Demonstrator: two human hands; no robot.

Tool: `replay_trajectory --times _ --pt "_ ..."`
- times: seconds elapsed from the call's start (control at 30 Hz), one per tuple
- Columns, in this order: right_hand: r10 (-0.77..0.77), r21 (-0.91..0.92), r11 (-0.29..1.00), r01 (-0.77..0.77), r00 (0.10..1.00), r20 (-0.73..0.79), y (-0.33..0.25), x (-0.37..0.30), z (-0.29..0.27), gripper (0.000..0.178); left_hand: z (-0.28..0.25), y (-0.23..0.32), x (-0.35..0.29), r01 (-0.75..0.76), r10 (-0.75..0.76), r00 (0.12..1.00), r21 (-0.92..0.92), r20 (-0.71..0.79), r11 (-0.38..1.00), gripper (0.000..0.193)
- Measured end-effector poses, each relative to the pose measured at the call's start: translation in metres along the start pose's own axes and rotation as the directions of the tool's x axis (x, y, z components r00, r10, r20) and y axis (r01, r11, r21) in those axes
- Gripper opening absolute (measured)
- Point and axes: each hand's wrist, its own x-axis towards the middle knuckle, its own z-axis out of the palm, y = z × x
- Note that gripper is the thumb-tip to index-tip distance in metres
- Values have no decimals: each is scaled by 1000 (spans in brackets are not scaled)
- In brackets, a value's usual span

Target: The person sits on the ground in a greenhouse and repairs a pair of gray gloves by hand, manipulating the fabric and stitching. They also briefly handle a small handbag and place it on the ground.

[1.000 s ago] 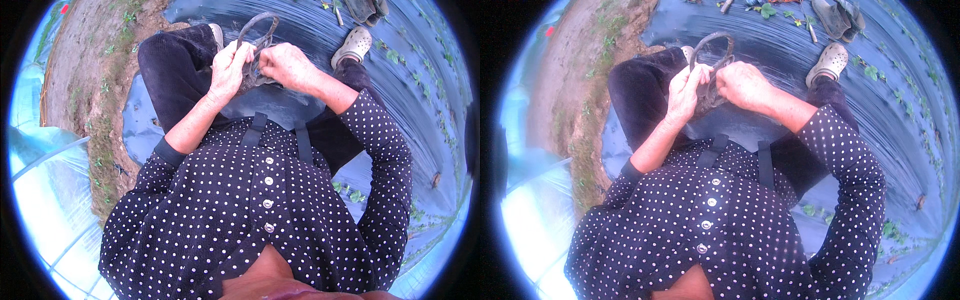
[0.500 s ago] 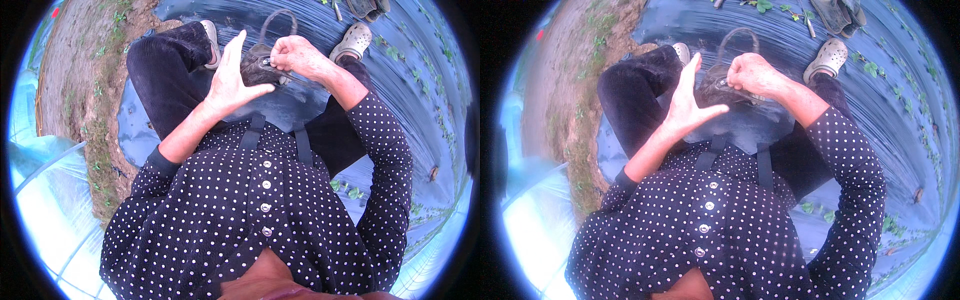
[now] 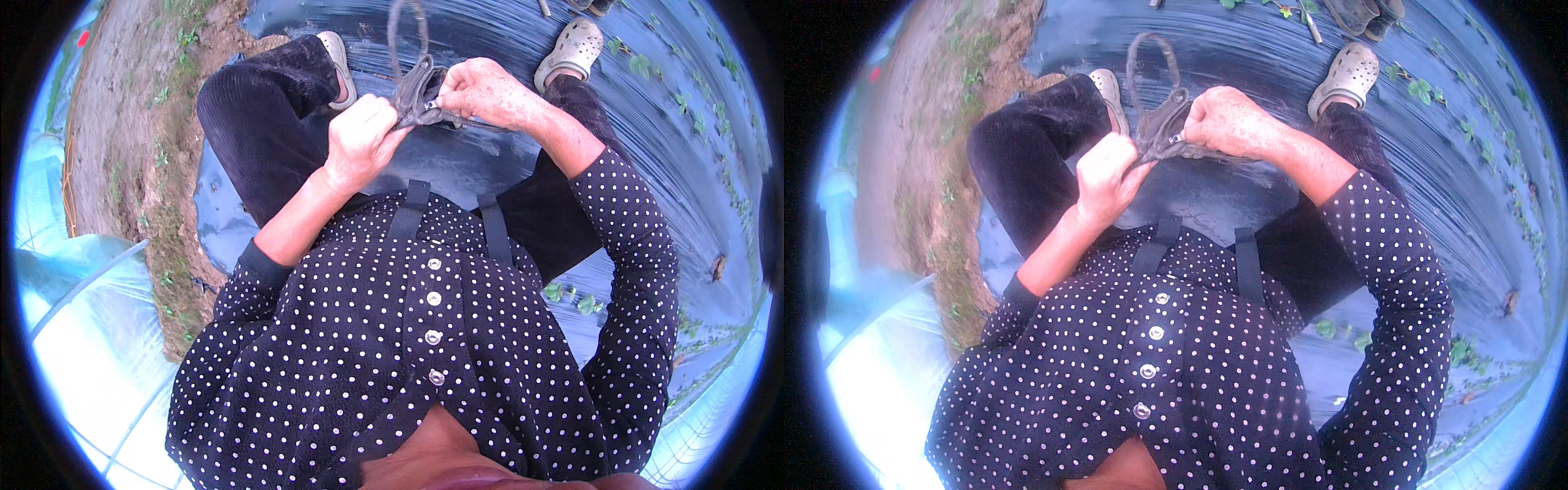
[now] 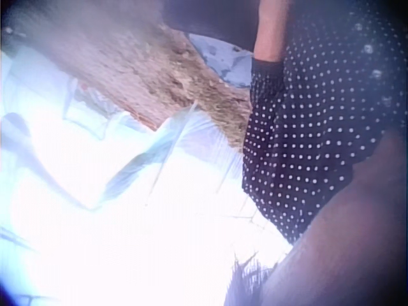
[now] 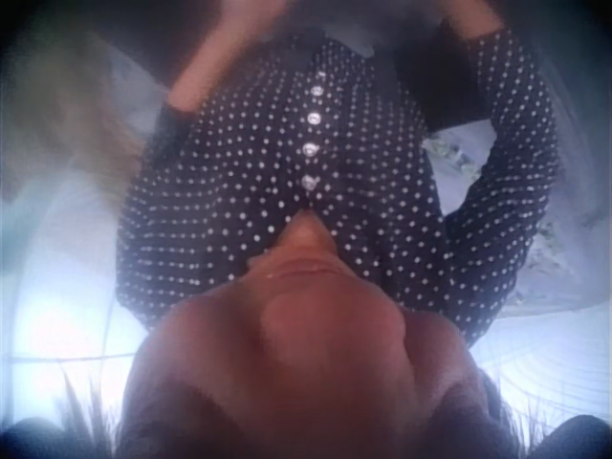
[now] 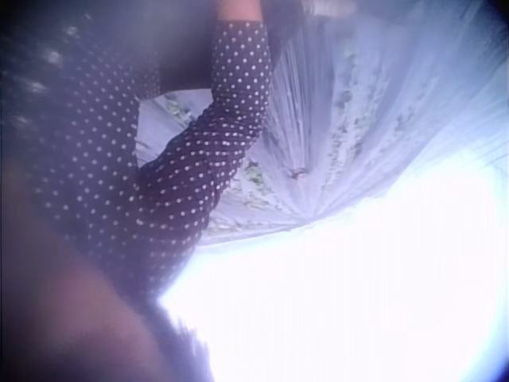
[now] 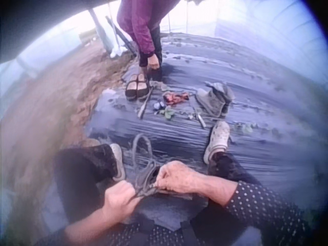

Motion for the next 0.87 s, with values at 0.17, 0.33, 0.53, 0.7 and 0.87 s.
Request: replay_trajectory --times 0.17,0.33,0.53,0.7,0.87 --pt "-98 -349 937 28 978 -184 4 1 -11 22 -24 3 -9 -49 48 997 -16 -57 999 29" --pt "11 -354 933 -61 990 -141 15 2 -25 22 -49 5 -15 -125 123 992 -73 -31 990 29" --pt "-298 145 944 297 954 -13 45 18 -33 41 -23 -23 2 231 -224 972 -154 64 961 27" --pt "-23 -126 992 4 988 -150 54 52 -50 51 54 -77 39 397 -359 914 -226 191 890 44" --pt "-124 -115 989 91 937 -326 36 30 -80 31 152 -137 32 758 -583 644 -512 494 403 40"
